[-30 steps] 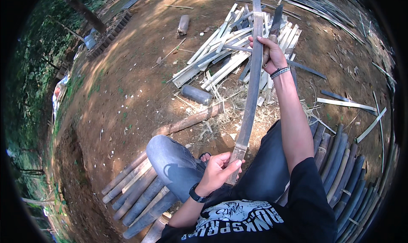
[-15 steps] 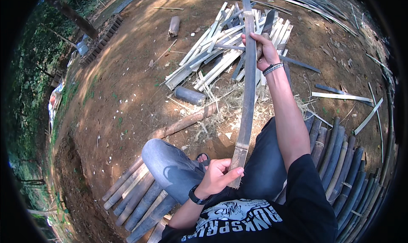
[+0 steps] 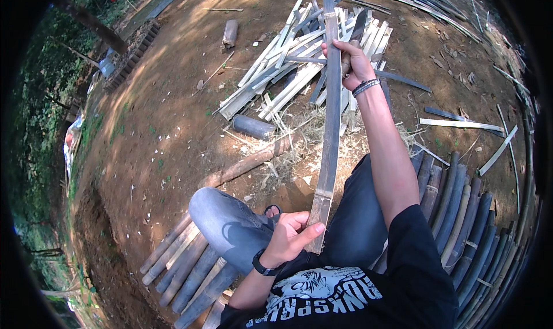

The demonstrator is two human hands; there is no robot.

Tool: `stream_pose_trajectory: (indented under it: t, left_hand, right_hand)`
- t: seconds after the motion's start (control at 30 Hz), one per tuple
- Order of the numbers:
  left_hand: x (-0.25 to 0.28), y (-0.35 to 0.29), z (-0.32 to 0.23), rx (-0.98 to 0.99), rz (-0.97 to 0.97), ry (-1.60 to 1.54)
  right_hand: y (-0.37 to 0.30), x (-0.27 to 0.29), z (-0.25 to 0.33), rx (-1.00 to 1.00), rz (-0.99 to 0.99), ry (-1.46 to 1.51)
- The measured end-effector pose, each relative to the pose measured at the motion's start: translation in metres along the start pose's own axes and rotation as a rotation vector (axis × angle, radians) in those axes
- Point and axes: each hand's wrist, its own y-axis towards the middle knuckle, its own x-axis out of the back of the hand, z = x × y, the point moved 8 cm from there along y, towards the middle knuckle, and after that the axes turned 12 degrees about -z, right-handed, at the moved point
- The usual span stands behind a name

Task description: The person shaves a bamboo pole with a machete, smoothing the surface and splitting the end of the pole while sitting on a wooden frame.

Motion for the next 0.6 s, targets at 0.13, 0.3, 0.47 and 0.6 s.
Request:
stream_pose_trajectory:
  t: [0.13, 0.3, 0.47, 0.6]
  left_hand:
    - [-0.005, -0.001, 0.008, 0.034, 0.011, -0.042]
    - [-0.008, -0.001, 0.014, 0.061, -0.009, -0.132]
    - [0.001, 0.004, 0.02, -0.012, -0.073, 0.212]
    - [0.01, 0.003, 0.027, -0.013, -0.199, 0.239]
  right_hand:
    - [-0.002, 0.001, -0.001, -0.024, -0.043, 0.022]
    - [-0.003, -0.001, -0.001, -0.03, -0.036, 0.029]
    - [-0.003, 0.002, -0.001, -0.026, -0.063, 0.005]
    - [-0.006, -0.001, 0.004, 0.0, -0.041, 0.005]
